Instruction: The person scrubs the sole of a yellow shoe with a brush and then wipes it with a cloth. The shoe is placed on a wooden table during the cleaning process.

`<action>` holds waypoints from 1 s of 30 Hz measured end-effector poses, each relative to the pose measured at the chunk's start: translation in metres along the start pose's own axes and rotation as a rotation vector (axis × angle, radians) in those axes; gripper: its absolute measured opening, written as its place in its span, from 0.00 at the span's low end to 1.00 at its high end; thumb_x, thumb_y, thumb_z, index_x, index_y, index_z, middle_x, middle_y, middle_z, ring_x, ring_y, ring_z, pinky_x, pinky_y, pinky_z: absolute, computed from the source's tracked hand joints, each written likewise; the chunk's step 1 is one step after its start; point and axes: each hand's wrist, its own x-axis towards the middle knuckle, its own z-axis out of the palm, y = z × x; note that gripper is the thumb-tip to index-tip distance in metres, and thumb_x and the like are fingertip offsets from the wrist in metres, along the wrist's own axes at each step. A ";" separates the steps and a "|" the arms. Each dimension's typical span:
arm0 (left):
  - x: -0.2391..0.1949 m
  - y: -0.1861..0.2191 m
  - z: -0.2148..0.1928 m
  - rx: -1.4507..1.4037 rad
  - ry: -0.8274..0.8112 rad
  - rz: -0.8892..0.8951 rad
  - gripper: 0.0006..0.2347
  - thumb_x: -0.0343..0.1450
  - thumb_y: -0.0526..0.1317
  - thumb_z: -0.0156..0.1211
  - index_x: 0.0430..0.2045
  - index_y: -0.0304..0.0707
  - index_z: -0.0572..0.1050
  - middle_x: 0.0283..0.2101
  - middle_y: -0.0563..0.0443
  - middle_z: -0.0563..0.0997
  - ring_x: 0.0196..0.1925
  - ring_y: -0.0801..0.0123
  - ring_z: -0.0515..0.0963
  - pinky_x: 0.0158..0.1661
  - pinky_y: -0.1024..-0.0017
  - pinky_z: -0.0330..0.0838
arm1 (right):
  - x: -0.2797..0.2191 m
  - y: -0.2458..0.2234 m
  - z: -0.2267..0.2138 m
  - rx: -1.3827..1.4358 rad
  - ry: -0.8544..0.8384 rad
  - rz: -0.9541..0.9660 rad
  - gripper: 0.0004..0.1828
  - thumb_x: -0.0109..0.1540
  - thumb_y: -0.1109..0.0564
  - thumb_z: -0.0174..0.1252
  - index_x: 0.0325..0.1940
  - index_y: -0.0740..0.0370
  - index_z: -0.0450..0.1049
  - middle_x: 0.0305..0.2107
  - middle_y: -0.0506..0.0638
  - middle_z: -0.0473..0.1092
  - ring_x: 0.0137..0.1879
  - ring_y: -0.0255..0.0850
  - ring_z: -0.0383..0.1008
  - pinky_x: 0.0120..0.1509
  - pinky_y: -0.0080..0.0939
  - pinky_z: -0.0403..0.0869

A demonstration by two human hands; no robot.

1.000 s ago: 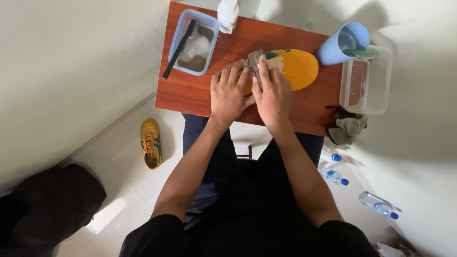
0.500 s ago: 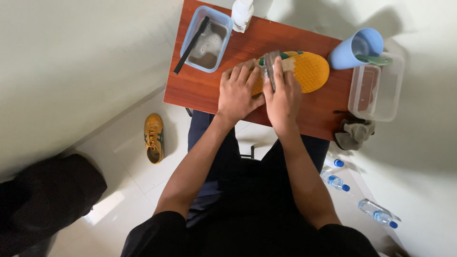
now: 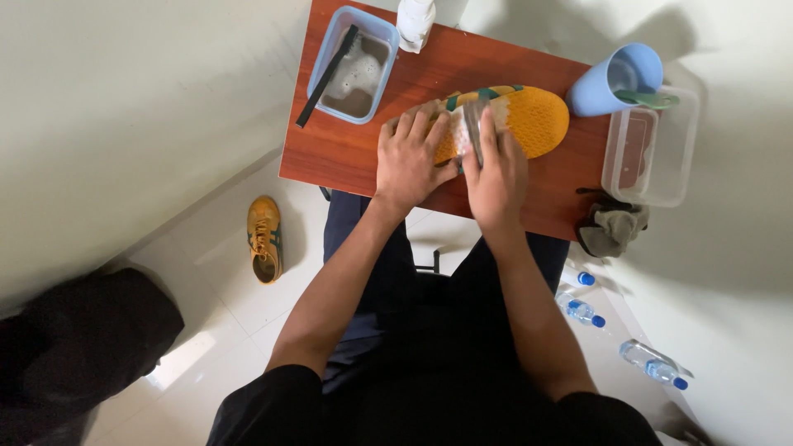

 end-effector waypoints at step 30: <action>-0.002 -0.001 0.003 0.016 0.001 -0.007 0.28 0.57 0.60 0.64 0.48 0.49 0.75 0.50 0.53 0.76 0.55 0.61 0.77 0.50 0.60 0.70 | -0.045 0.011 -0.023 -0.003 -0.071 0.078 0.31 0.71 0.52 0.54 0.78 0.60 0.60 0.36 0.56 0.65 0.37 0.51 0.69 0.42 0.46 0.69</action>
